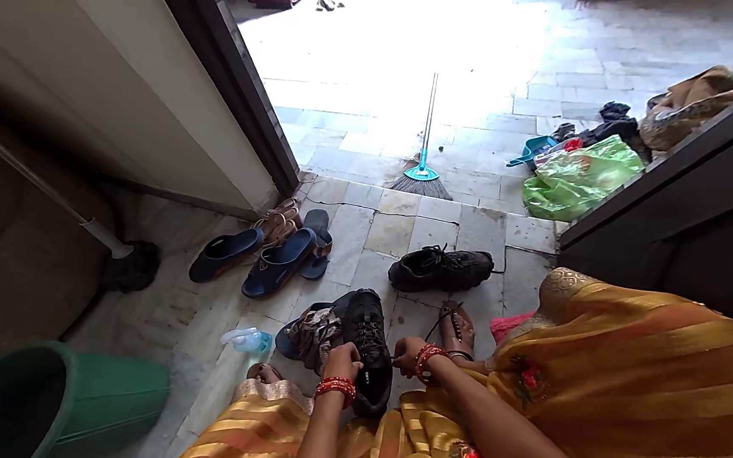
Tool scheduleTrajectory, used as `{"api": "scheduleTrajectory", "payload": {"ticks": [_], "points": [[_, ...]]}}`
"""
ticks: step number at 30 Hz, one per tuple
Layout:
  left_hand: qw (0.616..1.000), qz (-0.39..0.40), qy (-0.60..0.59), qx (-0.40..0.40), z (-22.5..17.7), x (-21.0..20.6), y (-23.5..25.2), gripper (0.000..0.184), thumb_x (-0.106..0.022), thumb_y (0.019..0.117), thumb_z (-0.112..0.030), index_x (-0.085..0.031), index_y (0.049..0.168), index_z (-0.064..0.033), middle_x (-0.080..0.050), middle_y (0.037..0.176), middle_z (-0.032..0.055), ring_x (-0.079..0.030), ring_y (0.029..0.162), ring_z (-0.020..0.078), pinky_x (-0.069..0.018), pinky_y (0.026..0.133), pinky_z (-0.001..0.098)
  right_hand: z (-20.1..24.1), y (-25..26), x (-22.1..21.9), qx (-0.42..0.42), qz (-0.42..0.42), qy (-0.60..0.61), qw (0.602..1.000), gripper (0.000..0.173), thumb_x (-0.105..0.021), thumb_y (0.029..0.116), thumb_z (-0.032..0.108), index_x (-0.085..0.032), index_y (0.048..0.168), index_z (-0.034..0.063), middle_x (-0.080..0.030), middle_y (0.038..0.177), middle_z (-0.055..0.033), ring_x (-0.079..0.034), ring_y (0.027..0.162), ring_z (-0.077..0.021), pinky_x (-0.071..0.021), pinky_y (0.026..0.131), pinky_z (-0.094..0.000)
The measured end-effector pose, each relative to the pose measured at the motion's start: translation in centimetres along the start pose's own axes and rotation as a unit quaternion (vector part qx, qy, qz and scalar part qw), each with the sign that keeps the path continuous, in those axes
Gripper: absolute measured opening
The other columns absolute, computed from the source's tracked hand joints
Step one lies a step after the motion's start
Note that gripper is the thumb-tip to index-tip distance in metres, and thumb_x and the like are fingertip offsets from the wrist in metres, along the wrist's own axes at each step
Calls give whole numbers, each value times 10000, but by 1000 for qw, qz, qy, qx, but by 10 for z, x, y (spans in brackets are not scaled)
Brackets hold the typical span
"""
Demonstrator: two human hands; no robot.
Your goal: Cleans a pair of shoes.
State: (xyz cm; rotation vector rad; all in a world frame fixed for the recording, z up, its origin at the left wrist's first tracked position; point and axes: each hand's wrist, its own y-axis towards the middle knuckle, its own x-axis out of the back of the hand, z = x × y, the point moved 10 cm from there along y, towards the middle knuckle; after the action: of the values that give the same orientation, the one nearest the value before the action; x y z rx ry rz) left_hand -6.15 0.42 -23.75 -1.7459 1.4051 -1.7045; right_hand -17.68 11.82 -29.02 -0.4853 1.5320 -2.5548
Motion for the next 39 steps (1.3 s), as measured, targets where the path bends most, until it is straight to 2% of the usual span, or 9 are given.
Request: {"api": "scheduleTrajectory", "payload": {"ticks": [3, 5, 16, 20, 24, 27, 29, 32, 39], "points": [[1000, -9, -27, -11, 2, 0, 3, 391, -697, 982, -154, -612, 1350, -53, -662, 1333, 171, -628, 1262, 328, -476, 1088, 518, 1, -8, 9, 2, 6, 36, 999, 365, -543, 1075, 353, -635, 1236, 38, -681, 890, -45, -597, 662, -88, -508, 679, -286], [999, -8, -33, -12, 2, -1, 5, 411, -701, 979, -146, -603, 1369, -59, -663, 1336, 163, -624, 1272, 321, -472, 1096, 509, 2, -14, 15, -10, -5, 13, 1000, 362, -539, 1075, 363, -651, 1199, 42, -656, 849, -25, -545, 634, -74, -471, 659, -285], [998, -2, -68, -12, 11, -2, 5, 294, -663, 1014, -190, -675, 1259, -29, -682, 1286, 184, -651, 1218, 323, -482, 1077, 510, -6, -20, 20, -56, -18, -72, 996, 354, -575, 1050, 337, -681, 1226, 49, -711, 1033, -92, -639, 876, -175, -478, 878, -410], [989, -26, -148, -1, 20, 0, 10, 269, -615, 1041, -149, -635, 1265, -3, -690, 1209, 198, -728, 990, 290, -577, 927, 449, 5, -19, 27, -26, -66, -126, 990, 371, -648, 1002, 306, -688, 1252, 34, -669, 1277, -217, -623, 1224, -367, -455, 1048, -582], [991, -51, -126, -13, 14, 7, 7, 284, -612, 1030, -163, -665, 1280, -39, -689, 1251, 191, -669, 1158, 321, -495, 1038, 511, 44, -39, 37, 30, -157, -102, 982, 314, -630, 990, 173, -661, 1262, 18, -586, 1396, -211, -553, 1309, -392, -444, 1060, -598], [992, -65, -108, -2, 13, 8, 6, 279, -633, 1025, -206, -695, 1257, -65, -699, 1253, 168, -657, 1195, 315, -481, 1060, 513, 47, -33, 16, 3, -110, -7, 994, 354, -560, 1040, 243, -659, 1305, 31, -674, 1280, -197, -637, 1217, -324, -469, 1055, -534], [992, -64, -110, 5, 13, 8, 6, 281, -643, 1020, -221, -706, 1246, -64, -701, 1259, 162, -652, 1209, 312, -477, 1070, 510, 35, -22, -10, -39, -69, 120, 990, 329, -532, 1045, 219, -655, 1288, 34, -709, 1094, -118, -665, 960, -194, -507, 903, -405], [992, -63, -105, 9, 12, 9, 4, 269, -656, 1008, -225, -724, 1221, -76, -708, 1250, 153, -655, 1205, 305, -480, 1066, 509, 29, -18, -33, -71, -53, 300, 950, 259, -522, 1049, 144, -629, 1259, 37, -597, 848, -18, -502, 645, -81, -431, 638, -268], [995, -65, -81, 4, 6, 10, -4, 252, -646, 995, -198, -746, 1199, -88, -715, 1258, 135, -649, 1232, 292, -477, 1074, 504, 28, -15, -42, -90, -54, 479, 872, 199, -493, 1055, 86, -619, 1201, 37, -483, 689, 29, -372, 466, -24, -322, 439, -178]]}}
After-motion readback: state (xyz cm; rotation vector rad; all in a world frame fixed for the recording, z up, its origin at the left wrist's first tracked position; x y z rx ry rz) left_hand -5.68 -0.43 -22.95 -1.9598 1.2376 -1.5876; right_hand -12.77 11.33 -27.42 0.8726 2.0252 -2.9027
